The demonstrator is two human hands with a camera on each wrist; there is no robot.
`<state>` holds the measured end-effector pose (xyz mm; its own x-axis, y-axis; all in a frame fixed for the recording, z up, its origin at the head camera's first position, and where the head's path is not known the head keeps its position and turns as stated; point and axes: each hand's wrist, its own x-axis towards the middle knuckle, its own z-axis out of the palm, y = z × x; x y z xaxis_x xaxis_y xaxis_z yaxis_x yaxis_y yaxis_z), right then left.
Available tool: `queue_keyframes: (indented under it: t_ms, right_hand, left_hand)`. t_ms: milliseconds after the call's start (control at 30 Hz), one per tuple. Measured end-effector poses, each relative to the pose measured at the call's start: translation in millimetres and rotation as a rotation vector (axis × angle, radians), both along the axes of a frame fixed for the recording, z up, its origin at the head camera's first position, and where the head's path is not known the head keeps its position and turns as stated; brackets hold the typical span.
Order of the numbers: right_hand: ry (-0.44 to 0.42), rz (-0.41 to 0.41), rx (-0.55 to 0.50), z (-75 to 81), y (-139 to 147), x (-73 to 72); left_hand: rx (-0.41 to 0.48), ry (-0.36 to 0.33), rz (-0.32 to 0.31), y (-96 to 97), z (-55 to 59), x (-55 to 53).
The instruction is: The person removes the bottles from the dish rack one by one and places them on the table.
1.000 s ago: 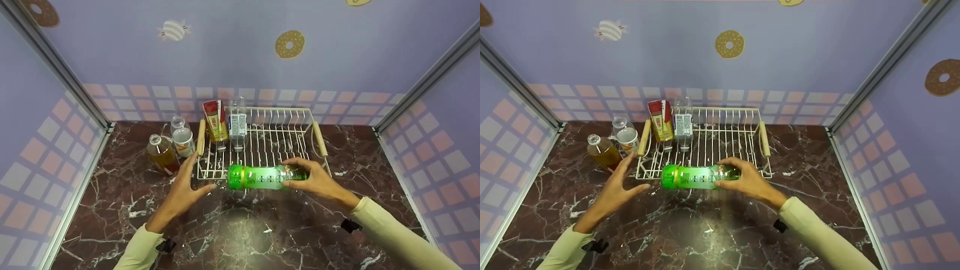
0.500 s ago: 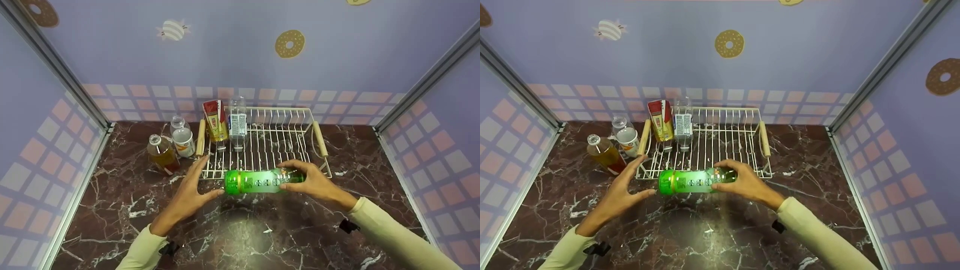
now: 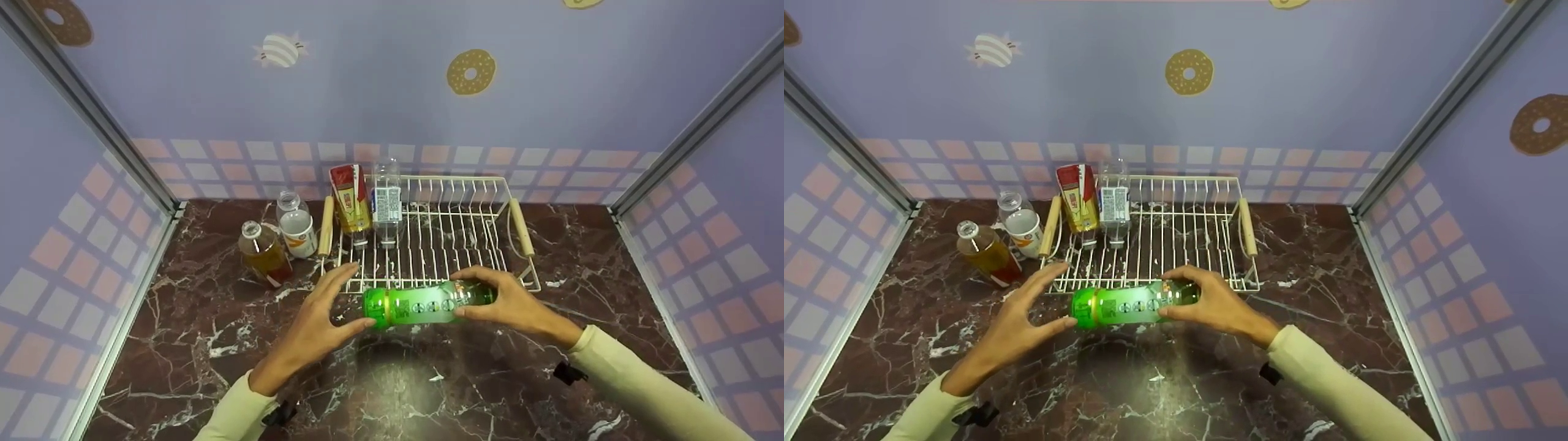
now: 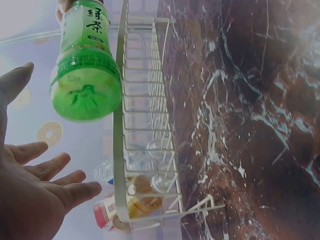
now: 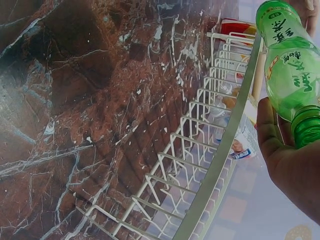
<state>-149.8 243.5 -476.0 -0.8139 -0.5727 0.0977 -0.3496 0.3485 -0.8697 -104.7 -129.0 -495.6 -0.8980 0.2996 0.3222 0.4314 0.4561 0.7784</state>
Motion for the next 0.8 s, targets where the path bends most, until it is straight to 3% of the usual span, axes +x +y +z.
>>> queue_keyframes:
  t_ms: [267,433,800]
  right_hand:
    - [-0.002,0.044,-0.004,2.3,-2.9,3.3]
    - [0.014,0.054,0.031,3.6,-6.1,5.3]
    - [0.066,0.079,0.056,4.1,-8.2,11.4]
  left_hand:
    - [-0.022,-0.059,-0.097,11.6,7.3,9.2]
    - [-0.053,-0.042,-0.176,18.1,4.3,9.9]
    - [-0.113,-0.119,-0.271,32.5,-5.0,10.2]
